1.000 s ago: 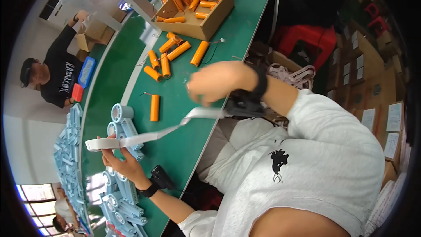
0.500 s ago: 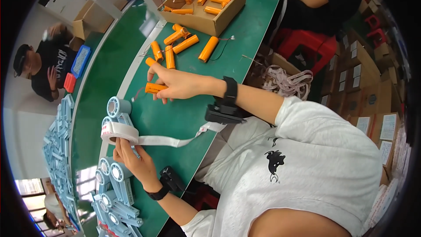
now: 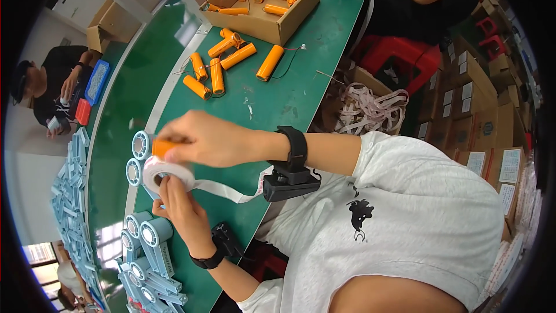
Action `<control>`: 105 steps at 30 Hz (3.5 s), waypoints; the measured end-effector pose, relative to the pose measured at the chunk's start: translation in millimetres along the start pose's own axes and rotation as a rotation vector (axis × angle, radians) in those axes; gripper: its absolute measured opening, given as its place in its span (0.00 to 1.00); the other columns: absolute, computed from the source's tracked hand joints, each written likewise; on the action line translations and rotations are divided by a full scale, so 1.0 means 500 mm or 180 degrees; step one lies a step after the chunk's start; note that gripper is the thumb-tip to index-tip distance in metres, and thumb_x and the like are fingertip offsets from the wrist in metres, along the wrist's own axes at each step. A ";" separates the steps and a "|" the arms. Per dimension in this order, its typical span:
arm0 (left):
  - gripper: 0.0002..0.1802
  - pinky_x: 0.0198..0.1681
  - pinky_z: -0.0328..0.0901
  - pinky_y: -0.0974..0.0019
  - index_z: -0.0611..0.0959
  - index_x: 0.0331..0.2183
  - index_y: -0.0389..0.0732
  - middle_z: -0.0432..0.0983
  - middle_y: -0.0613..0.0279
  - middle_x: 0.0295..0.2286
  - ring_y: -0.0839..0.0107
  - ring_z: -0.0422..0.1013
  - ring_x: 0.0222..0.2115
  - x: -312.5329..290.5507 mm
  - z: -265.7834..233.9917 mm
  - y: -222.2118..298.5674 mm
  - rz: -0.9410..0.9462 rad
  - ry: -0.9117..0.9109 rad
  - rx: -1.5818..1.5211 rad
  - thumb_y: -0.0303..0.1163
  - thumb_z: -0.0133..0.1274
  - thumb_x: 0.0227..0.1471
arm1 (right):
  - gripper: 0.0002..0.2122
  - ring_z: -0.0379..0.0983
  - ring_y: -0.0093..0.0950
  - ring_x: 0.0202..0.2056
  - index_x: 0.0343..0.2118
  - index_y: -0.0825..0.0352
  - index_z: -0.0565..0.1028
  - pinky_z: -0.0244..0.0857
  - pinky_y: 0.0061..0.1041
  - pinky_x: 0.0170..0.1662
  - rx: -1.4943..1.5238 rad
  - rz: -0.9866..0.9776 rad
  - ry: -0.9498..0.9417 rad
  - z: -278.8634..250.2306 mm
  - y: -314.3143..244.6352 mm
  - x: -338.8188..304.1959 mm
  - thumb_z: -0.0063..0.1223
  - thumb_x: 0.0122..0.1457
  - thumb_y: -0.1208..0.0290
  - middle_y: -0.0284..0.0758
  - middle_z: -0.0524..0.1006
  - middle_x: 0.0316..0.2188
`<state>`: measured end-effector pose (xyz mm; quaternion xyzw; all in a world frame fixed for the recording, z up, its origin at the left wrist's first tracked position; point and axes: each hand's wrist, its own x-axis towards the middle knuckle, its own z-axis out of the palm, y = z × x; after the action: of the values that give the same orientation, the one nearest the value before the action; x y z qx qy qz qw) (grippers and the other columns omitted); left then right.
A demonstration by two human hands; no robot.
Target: The person applies adhesive tape to batteries, places each battery into a handheld fan housing, and presses the wires into the casing by hand.
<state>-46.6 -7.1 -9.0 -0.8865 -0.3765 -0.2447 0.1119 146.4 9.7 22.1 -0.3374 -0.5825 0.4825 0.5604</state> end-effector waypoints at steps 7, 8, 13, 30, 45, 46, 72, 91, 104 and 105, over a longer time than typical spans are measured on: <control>0.21 0.43 0.49 0.59 0.70 0.43 0.32 0.68 0.52 0.36 0.60 0.64 0.41 0.010 -0.005 0.012 -0.0219 -0.0069 -0.0171 0.17 0.47 0.42 | 0.08 0.73 0.24 0.32 0.34 0.76 0.69 0.65 0.21 0.34 -0.0116 -0.0257 0.0363 0.051 0.057 0.024 0.47 0.52 0.78 0.42 0.75 0.31; 0.21 0.43 0.49 0.60 0.70 0.42 0.32 0.69 0.53 0.35 0.60 0.64 0.40 0.016 -0.003 0.017 -0.0280 0.0062 -0.0403 0.17 0.48 0.41 | 0.08 0.73 0.24 0.32 0.35 0.76 0.69 0.65 0.20 0.35 0.0444 -0.0315 0.0633 0.052 0.057 0.029 0.46 0.54 0.77 0.40 0.75 0.32; 0.20 0.43 0.51 0.64 0.70 0.44 0.32 0.71 0.53 0.36 0.60 0.63 0.37 0.035 -0.009 0.039 -0.0853 -0.0041 -0.0675 0.20 0.49 0.45 | 0.08 0.73 0.23 0.34 0.36 0.74 0.67 0.66 0.19 0.38 0.1768 -0.0463 0.1261 0.059 0.056 0.067 0.45 0.56 0.77 0.38 0.74 0.33; 0.17 0.45 0.58 0.57 0.76 0.34 0.35 0.71 0.52 0.39 0.54 0.64 0.40 0.190 0.085 0.058 0.0231 -0.1124 -0.1380 0.30 0.58 0.38 | 0.14 0.67 0.23 0.43 0.44 0.71 0.69 0.60 0.21 0.48 0.1625 -0.1777 0.1089 -0.236 -0.062 0.009 0.50 0.54 0.75 0.35 0.71 0.41; 0.22 0.37 0.65 0.60 0.79 0.34 0.34 0.74 0.44 0.30 0.52 0.71 0.33 0.254 -0.024 -0.102 -0.1100 -0.1105 -0.0328 0.37 0.59 0.36 | 0.15 0.70 0.19 0.34 0.35 0.67 0.75 0.65 0.17 0.40 -0.0735 -0.0921 -0.0135 -0.198 -0.087 -0.116 0.59 0.40 0.83 0.30 0.73 0.31; 0.21 0.36 0.65 0.59 0.79 0.33 0.34 0.75 0.45 0.29 0.52 0.71 0.32 0.247 -0.051 -0.059 -0.1424 -0.1164 -0.0333 0.39 0.58 0.37 | 0.14 0.70 0.19 0.34 0.34 0.67 0.75 0.65 0.17 0.40 -0.0645 -0.0841 -0.0108 -0.196 -0.089 -0.121 0.59 0.40 0.83 0.30 0.73 0.30; 0.17 0.49 0.54 0.49 0.77 0.32 0.39 0.69 0.60 0.41 0.56 0.62 0.45 0.041 -0.040 0.031 0.0160 -0.1020 -0.1946 0.28 0.60 0.33 | 0.12 0.70 0.25 0.28 0.31 0.67 0.75 0.65 0.21 0.29 -0.1094 -0.1196 -0.1188 -0.072 -0.138 -0.114 0.56 0.40 0.84 0.33 0.70 0.26; 0.09 0.45 0.56 0.55 0.73 0.26 0.38 0.68 0.60 0.39 0.59 0.62 0.43 0.049 -0.031 0.085 0.0718 -0.0625 -0.0409 0.28 0.55 0.38 | 0.07 0.68 0.35 0.27 0.27 0.70 0.66 0.62 0.29 0.29 -0.1916 -0.0829 -0.1285 -0.105 -0.055 -0.144 0.52 0.45 0.82 0.37 0.65 0.27; 0.08 0.43 0.57 0.57 0.71 0.27 0.36 0.69 0.58 0.37 0.58 0.64 0.39 0.034 -0.026 0.071 0.0318 -0.0632 -0.1303 0.23 0.53 0.40 | 0.08 0.66 0.38 0.27 0.29 0.71 0.64 0.60 0.32 0.29 -0.2030 -0.0712 -0.1898 -0.110 -0.069 -0.143 0.50 0.47 0.82 0.37 0.64 0.28; 0.07 0.41 0.57 0.58 0.71 0.27 0.35 0.69 0.57 0.36 0.57 0.64 0.38 0.029 -0.021 0.070 0.0101 -0.0490 -0.1531 0.23 0.52 0.41 | 0.08 0.66 0.38 0.27 0.29 0.71 0.64 0.60 0.32 0.29 -0.1976 -0.0760 -0.1896 -0.107 -0.068 -0.135 0.50 0.47 0.82 0.37 0.64 0.28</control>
<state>-16.3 -26.3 7.3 -0.9094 -0.3010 -0.2572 -0.1274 213.6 -54.0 26.9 -0.2663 -0.8706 0.2928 0.2922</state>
